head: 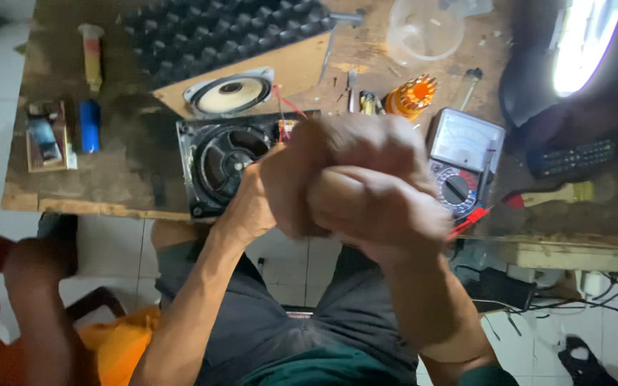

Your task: The person uses a soldering iron to work on wires inside a speaker box, then uses a brush to clean the interior. They then use a screwdriver to remove screws and detach a small circuit board from the speaker assembly.

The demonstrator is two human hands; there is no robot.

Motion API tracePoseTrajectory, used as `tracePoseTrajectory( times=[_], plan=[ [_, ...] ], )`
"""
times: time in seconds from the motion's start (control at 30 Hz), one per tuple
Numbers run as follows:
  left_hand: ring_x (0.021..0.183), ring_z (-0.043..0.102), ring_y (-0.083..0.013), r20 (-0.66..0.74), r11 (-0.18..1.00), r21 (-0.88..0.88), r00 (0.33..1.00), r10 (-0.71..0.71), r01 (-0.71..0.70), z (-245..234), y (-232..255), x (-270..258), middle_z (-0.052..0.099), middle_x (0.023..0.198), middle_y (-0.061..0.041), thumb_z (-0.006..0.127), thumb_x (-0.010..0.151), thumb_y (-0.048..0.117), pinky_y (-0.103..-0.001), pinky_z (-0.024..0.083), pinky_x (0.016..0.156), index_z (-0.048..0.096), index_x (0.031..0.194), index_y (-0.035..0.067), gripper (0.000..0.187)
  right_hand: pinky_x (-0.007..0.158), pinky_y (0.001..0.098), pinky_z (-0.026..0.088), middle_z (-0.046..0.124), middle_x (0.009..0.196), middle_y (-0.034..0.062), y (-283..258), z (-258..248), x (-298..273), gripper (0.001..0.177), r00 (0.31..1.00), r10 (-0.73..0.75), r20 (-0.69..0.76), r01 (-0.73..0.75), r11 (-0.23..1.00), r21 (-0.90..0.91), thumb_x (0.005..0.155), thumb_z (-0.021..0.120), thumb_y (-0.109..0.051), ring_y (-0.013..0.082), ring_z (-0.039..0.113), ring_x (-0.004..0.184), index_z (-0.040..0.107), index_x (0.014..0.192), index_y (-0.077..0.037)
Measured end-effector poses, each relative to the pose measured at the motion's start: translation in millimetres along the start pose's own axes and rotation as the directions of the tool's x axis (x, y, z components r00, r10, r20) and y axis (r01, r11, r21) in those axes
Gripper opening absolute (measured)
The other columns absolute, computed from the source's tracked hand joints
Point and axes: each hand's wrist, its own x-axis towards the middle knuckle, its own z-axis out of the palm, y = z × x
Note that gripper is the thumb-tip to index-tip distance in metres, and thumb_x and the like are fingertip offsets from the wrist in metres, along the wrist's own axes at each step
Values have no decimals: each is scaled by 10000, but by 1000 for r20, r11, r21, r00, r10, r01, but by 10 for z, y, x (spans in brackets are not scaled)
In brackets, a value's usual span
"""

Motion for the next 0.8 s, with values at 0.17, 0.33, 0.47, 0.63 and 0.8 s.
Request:
tracePoseTrajectory(
  times=[0.17,0.33,0.47,0.63,0.8],
  plan=[
    [939,457,-215,-186,951,-101,944,272,-293,-86,209,11,491,1010,-51,582,891,-66,-378,354,804,370,987,94,283,644,281,301,541,948,27,190,-105,81,340,992,-115,59,108,988,110,1136,677,-422,88,383,686,531,1194,-120],
    [722,437,-197,-256,902,-128,893,371,-412,-111,315,-61,471,754,-23,519,851,-228,-366,339,654,374,717,81,366,649,278,379,554,1012,81,223,-145,23,403,989,-132,-64,133,991,18,1137,728,-485,117,434,677,577,1120,-111],
    [801,485,-236,-251,876,-91,863,439,-473,-195,410,11,510,807,-62,493,912,-228,-375,412,749,454,773,48,312,476,321,267,576,736,135,255,-173,113,493,998,18,-66,3,955,297,1053,640,-562,154,356,487,620,959,-78],
    [880,532,-275,-241,848,-75,835,496,-525,-181,506,62,548,860,-101,466,973,-229,-384,486,844,534,829,14,290,604,234,270,514,1047,42,299,-300,101,359,978,-191,81,180,975,128,1065,711,-460,31,302,619,481,1131,-192],
    [1045,655,-421,-267,848,49,812,519,-527,-123,417,55,605,880,-198,602,1025,-158,-513,581,1049,541,838,-51,224,511,301,299,681,868,175,444,-293,-10,470,993,-46,-113,84,929,361,1084,734,-526,175,427,563,769,1037,-60]
  ],
)
